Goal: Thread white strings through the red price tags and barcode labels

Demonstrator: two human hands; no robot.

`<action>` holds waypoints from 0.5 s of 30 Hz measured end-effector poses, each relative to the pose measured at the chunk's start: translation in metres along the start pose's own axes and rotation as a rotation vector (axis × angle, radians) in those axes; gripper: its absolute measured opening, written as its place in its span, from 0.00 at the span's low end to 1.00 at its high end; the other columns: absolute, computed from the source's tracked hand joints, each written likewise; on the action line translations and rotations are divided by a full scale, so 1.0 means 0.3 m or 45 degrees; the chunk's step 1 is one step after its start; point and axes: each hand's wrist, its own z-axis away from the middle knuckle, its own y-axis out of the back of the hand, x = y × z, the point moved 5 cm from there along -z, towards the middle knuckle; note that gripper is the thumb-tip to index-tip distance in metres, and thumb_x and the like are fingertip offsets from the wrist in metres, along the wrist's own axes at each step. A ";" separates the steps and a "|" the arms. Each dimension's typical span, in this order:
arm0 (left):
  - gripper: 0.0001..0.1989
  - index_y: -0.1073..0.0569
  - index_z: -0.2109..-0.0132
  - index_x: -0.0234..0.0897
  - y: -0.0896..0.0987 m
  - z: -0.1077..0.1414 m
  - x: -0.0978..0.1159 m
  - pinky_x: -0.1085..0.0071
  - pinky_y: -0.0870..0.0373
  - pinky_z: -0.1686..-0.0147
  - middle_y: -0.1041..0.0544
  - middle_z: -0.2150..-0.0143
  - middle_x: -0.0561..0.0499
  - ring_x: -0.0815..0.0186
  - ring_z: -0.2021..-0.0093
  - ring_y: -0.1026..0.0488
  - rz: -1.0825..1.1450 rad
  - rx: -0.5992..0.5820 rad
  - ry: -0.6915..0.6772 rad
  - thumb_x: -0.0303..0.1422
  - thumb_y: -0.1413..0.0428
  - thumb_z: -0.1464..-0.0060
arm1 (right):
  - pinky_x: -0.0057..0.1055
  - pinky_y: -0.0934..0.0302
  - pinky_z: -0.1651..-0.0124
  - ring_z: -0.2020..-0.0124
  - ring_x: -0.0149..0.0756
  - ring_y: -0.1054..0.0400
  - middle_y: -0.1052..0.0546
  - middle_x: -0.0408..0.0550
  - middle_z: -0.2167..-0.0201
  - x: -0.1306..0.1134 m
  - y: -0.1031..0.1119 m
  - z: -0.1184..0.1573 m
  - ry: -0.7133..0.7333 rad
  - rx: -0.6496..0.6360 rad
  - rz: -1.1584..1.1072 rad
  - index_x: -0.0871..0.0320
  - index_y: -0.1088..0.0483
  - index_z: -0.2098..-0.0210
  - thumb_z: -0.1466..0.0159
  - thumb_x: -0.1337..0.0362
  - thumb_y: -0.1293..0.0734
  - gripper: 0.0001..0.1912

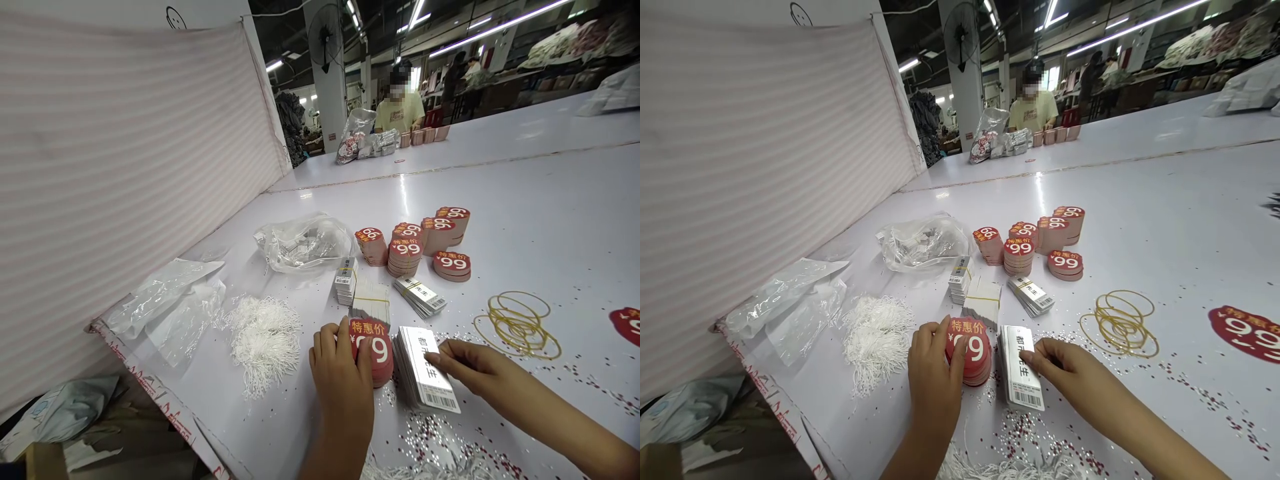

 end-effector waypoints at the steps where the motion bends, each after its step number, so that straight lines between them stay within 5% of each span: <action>1: 0.16 0.25 0.45 0.35 0.012 0.001 0.006 0.56 0.30 0.56 0.24 0.55 0.42 0.53 0.55 0.28 0.058 0.039 -0.004 0.35 0.50 0.33 | 0.31 0.52 0.70 0.75 0.34 0.49 0.44 0.37 0.78 0.000 0.001 0.002 0.010 0.009 -0.011 0.53 0.46 0.77 0.39 0.32 0.40 0.31; 4: 0.12 0.24 0.53 0.36 0.057 0.005 0.035 0.61 0.30 0.58 0.24 0.61 0.46 0.59 0.59 0.27 0.461 0.060 0.070 0.36 0.50 0.33 | 0.31 0.49 0.71 0.76 0.34 0.48 0.44 0.37 0.79 -0.002 -0.003 0.007 0.033 0.020 -0.050 0.53 0.45 0.77 0.37 0.33 0.41 0.30; 9: 0.15 0.25 0.60 0.37 0.091 0.048 0.065 0.70 0.27 0.64 0.20 0.64 0.49 0.64 0.65 0.25 1.287 -0.136 0.495 0.45 0.43 0.37 | 0.31 0.48 0.72 0.76 0.35 0.47 0.43 0.38 0.80 -0.015 0.004 0.004 0.054 0.076 -0.030 0.52 0.45 0.79 0.38 0.34 0.39 0.30; 15: 0.22 0.26 0.63 0.34 0.005 0.145 0.070 0.70 0.27 0.67 0.18 0.67 0.47 0.64 0.69 0.23 1.672 -0.398 0.793 0.49 0.33 0.49 | 0.35 0.39 0.68 0.72 0.40 0.38 0.35 0.43 0.77 -0.076 0.027 0.080 0.067 0.104 -0.054 0.52 0.39 0.78 0.39 0.33 0.40 0.30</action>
